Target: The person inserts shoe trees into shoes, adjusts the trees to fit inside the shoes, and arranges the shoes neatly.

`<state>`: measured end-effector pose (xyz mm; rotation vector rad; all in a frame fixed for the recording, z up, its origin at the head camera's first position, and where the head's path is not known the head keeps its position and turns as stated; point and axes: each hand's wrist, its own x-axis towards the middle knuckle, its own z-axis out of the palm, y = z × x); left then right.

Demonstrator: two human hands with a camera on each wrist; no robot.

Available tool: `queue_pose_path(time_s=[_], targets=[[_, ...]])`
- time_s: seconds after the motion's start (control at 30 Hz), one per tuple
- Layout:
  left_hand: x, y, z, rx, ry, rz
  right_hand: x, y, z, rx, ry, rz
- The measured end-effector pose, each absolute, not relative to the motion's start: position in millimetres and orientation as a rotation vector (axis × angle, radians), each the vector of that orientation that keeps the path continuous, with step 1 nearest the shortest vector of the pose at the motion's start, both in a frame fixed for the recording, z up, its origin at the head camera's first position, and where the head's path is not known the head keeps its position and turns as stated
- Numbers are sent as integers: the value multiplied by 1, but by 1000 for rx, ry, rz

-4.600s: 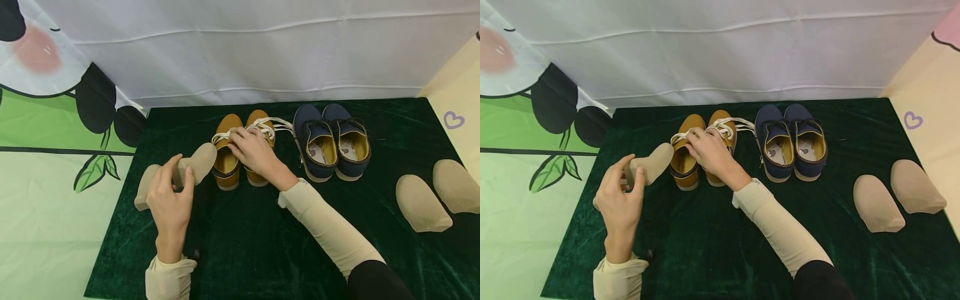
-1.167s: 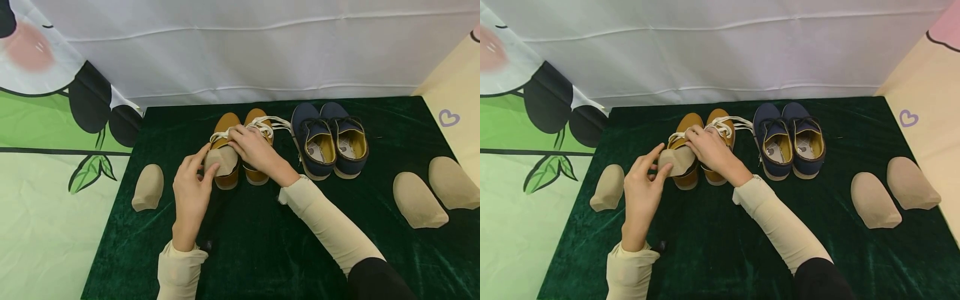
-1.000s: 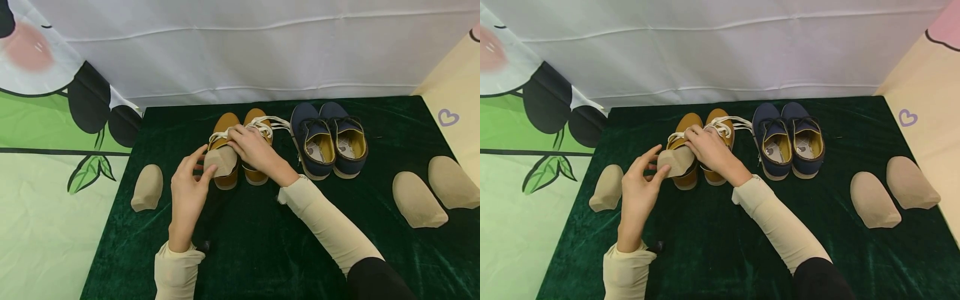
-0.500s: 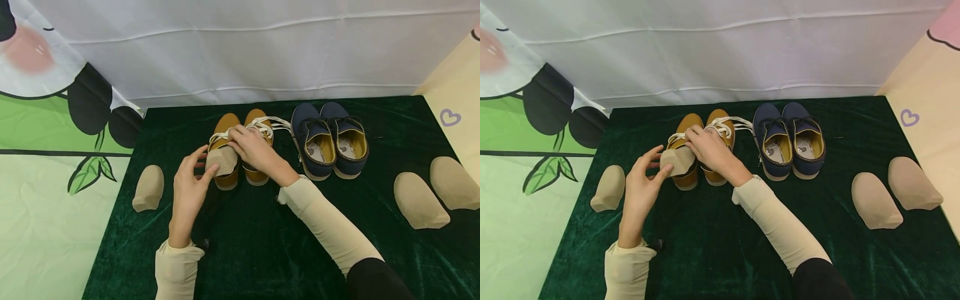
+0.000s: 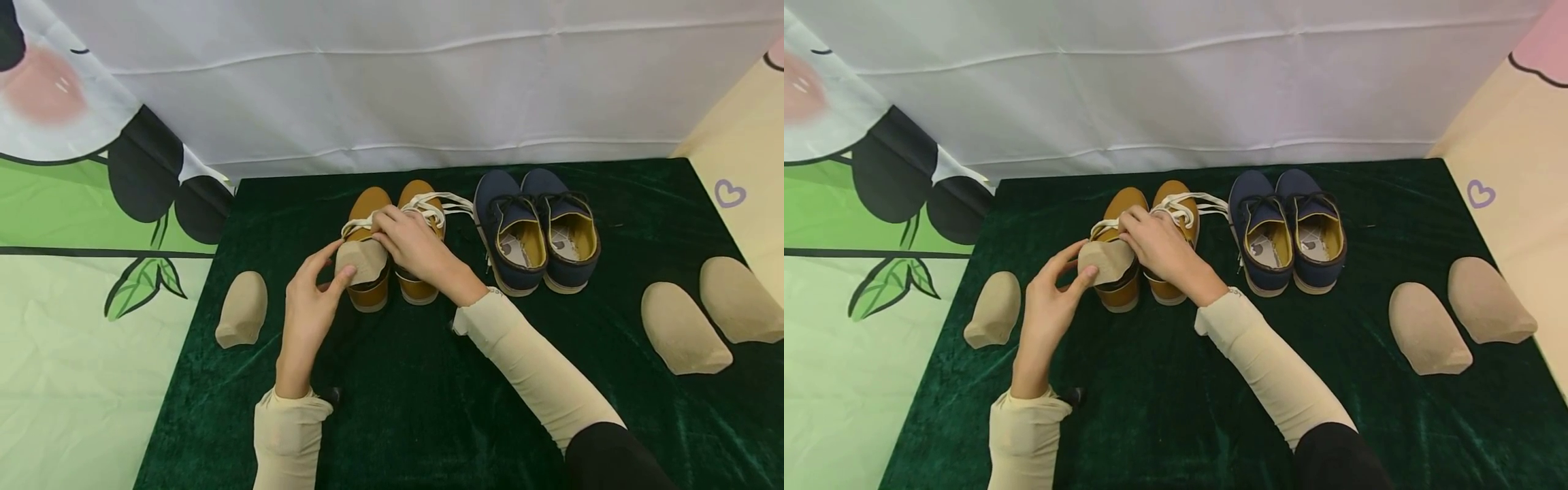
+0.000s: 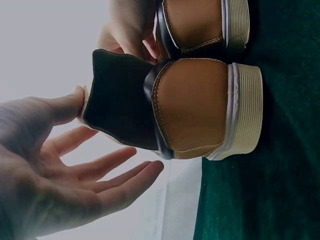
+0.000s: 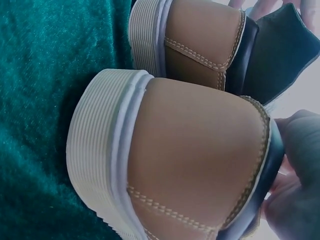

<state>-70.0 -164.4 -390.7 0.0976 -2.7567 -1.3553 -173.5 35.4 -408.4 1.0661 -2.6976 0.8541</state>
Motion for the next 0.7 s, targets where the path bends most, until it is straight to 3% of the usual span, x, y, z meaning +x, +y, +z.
queue_pose_path(time_s=[0.7], targets=[[-76,-169,-404,52,-2752,-1436,-165,41,-411,1046,-2677,900]])
